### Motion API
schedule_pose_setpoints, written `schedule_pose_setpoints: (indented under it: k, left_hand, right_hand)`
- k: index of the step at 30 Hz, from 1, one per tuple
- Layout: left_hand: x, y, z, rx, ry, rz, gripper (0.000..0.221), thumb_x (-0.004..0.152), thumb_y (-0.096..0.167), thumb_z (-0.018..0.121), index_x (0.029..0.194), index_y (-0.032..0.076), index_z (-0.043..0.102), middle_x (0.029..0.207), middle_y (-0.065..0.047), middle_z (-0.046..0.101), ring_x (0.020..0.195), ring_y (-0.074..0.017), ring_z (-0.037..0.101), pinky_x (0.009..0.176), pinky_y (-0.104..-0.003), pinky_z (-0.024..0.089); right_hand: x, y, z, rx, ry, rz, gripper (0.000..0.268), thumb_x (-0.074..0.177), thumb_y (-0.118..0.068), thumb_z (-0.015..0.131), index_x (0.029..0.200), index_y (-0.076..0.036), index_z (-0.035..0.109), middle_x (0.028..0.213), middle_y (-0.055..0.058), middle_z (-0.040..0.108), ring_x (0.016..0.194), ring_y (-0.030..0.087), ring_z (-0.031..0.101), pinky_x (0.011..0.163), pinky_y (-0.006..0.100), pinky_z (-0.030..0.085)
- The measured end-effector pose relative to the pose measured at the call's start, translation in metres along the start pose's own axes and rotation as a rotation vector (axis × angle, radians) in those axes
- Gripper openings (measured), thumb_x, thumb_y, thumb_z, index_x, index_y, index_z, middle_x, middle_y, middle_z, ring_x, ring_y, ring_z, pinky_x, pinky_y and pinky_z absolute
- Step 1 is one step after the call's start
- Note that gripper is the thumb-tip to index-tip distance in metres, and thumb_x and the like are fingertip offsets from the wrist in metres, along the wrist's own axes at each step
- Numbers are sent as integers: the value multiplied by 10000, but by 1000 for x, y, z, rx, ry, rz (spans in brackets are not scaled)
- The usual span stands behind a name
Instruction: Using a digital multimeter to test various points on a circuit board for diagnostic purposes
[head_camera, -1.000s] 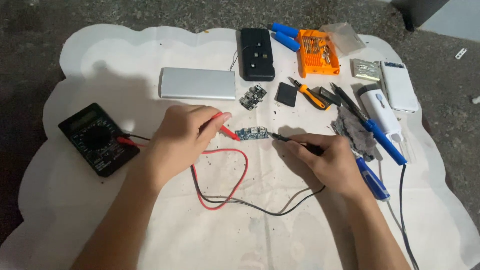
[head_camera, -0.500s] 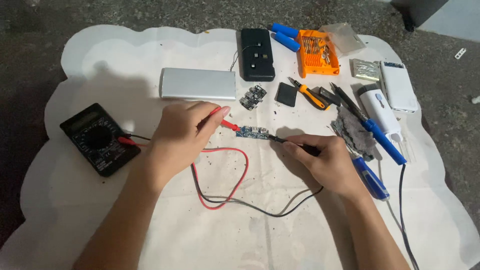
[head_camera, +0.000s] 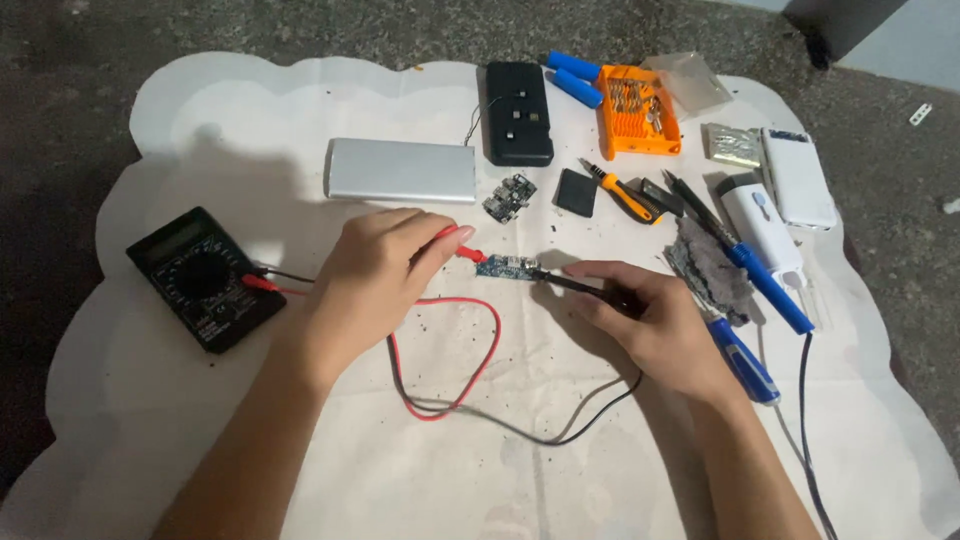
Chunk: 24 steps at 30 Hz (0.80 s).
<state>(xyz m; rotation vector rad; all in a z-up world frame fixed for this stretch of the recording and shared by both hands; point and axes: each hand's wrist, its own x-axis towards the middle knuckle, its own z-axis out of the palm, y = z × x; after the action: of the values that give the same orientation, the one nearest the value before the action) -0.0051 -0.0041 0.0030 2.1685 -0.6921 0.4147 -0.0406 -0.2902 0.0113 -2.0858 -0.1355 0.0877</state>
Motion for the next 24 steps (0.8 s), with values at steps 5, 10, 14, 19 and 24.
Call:
schedule_pose_setpoints:
  k: [5, 10, 14, 19, 24]
  left_hand:
    - [3, 8, -3, -26, 21, 8, 149, 1047, 143, 638, 949, 45, 695, 648, -104, 598, 604, -257, 631, 604, -339, 518]
    - [7, 11, -5, -81, -9, -4, 108, 1024, 131, 660, 989, 38, 701, 686, -143, 626, 642, -307, 663, 575, -369, 518]
    - [3, 15, -5, -171, -11, -79, 73, 1014, 119, 671, 1015, 59, 713, 705, -106, 636, 653, -226, 648, 580, -312, 523]
    - [5, 5, -8, -301, -73, -189, 143, 994, 153, 682, 1100, 78, 742, 765, -102, 688, 706, -165, 643, 593, -274, 530]
    - [1, 2, -11, -485, -151, -292, 291, 1030, 196, 593, 1268, 82, 718, 863, -132, 714, 794, -158, 632, 663, -270, 584]
  right_hand:
    - [4, 0, -2, 155, -11, -68, 323, 915, -17, 679, 1230, -6, 747, 638, 126, 676, 558, 161, 566, 562, 276, 469]
    - [5, 1, 1, 336, 19, -137, 235, 1003, -48, 631, 1199, 78, 663, 711, 199, 718, 477, 173, 576, 466, 270, 426]
    - [1, 4, 1, 319, 103, -116, 193, 1024, -84, 643, 1063, 99, 689, 730, 228, 729, 431, 192, 597, 447, 275, 411]
    - [5, 5, -1, 179, 202, -53, 245, 1037, -145, 669, 923, 53, 758, 585, 170, 665, 420, 164, 476, 437, 275, 357]
    - [1, 9, 0, 393, 261, -127, 348, 1146, -162, 458, 1195, 80, 704, 732, 158, 617, 574, 169, 450, 529, 279, 365]
